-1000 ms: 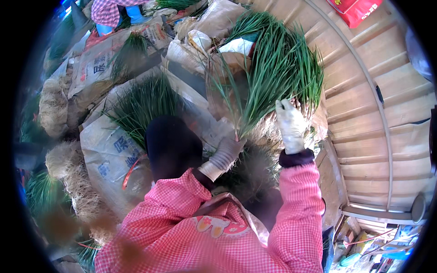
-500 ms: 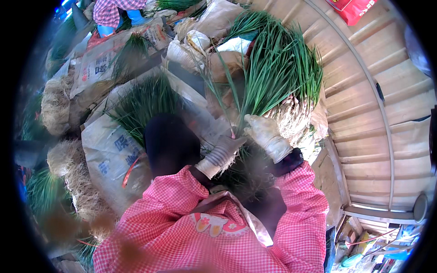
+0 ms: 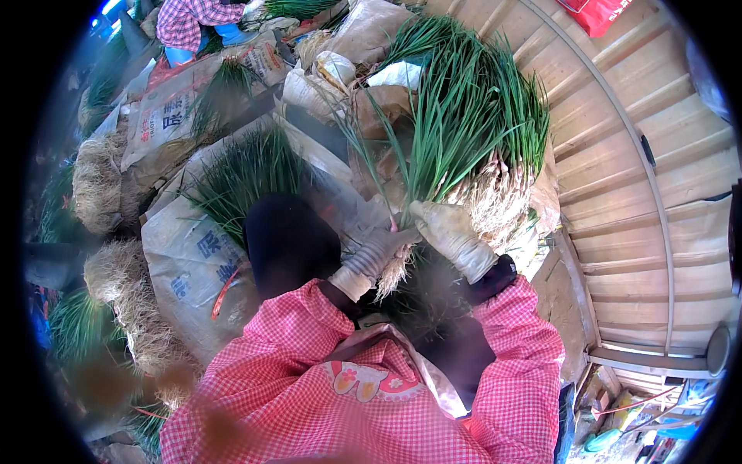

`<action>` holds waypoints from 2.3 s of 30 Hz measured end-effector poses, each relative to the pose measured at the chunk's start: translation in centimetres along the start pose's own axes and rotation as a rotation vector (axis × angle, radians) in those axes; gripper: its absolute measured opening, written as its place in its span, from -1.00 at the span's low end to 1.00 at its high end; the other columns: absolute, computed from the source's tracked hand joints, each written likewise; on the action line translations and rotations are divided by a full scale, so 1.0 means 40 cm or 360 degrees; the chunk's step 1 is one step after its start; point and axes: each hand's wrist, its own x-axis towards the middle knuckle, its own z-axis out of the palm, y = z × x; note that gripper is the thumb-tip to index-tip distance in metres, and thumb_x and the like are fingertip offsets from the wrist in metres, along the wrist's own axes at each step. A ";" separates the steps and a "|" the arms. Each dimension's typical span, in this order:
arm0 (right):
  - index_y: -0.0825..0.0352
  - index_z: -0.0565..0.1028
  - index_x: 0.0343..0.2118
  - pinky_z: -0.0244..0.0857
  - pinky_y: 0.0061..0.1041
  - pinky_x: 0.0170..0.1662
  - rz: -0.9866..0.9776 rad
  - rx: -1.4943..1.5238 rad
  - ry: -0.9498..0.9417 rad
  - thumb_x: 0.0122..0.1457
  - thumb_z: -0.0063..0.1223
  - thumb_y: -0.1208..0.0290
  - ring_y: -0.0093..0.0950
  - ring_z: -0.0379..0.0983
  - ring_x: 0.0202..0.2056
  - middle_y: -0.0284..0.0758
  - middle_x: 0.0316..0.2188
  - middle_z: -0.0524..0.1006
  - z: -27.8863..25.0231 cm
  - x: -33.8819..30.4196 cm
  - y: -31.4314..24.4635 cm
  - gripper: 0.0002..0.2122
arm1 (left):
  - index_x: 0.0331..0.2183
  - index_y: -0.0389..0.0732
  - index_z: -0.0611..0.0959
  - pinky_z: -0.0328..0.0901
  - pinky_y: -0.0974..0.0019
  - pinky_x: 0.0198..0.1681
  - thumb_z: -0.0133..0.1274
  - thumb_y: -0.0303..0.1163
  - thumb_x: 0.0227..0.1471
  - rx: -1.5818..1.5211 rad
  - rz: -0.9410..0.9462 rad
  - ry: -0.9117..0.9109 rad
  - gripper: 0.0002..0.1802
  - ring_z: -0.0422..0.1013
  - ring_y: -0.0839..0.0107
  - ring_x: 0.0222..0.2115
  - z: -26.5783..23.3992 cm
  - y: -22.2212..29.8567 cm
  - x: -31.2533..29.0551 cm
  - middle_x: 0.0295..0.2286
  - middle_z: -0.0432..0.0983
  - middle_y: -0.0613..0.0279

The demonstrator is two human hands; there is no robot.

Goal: The person sorts and cleans bunches of green onions by hand, removing loose debris and outer layers before grouping them together.

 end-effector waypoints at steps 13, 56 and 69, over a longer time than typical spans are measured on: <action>0.19 0.41 -0.31 0.28 -0.50 -0.57 -0.0465 -0.0538 0.0405 0.04 -0.06 0.51 -0.44 0.40 -0.58 -0.38 -0.57 0.44 0.056 -0.035 0.027 -0.86 | -0.73 -0.18 0.51 0.11 0.44 -0.68 0.19 -0.22 -0.16 0.0305 0.0041 0.0038 -0.67 0.23 0.55 -0.80 -0.010 -0.024 0.027 -0.80 0.34 0.35; 0.27 0.33 0.01 -0.21 -0.24 0.20 0.0600 0.0355 0.1168 0.12 -0.12 0.28 -0.31 0.12 0.11 -0.26 -0.04 0.36 0.063 -0.123 -0.212 -0.61 | -0.10 -0.22 0.41 0.23 0.41 -0.07 -0.17 -0.33 0.10 0.1150 0.1008 -0.0582 -0.67 0.33 0.43 -0.17 -0.032 -0.002 -0.005 -0.19 0.41 0.23; 0.37 0.35 -0.08 0.09 -0.29 0.09 0.0421 0.0195 0.0527 0.07 -0.03 0.18 -0.15 0.16 0.07 -0.14 0.02 0.30 0.185 0.095 -0.134 -0.58 | -0.21 -0.17 0.48 0.32 0.39 -0.35 -0.10 -0.26 0.09 -0.0025 0.0121 -0.0428 -0.74 0.38 0.49 -0.40 -0.089 -0.139 0.095 -0.38 0.45 0.31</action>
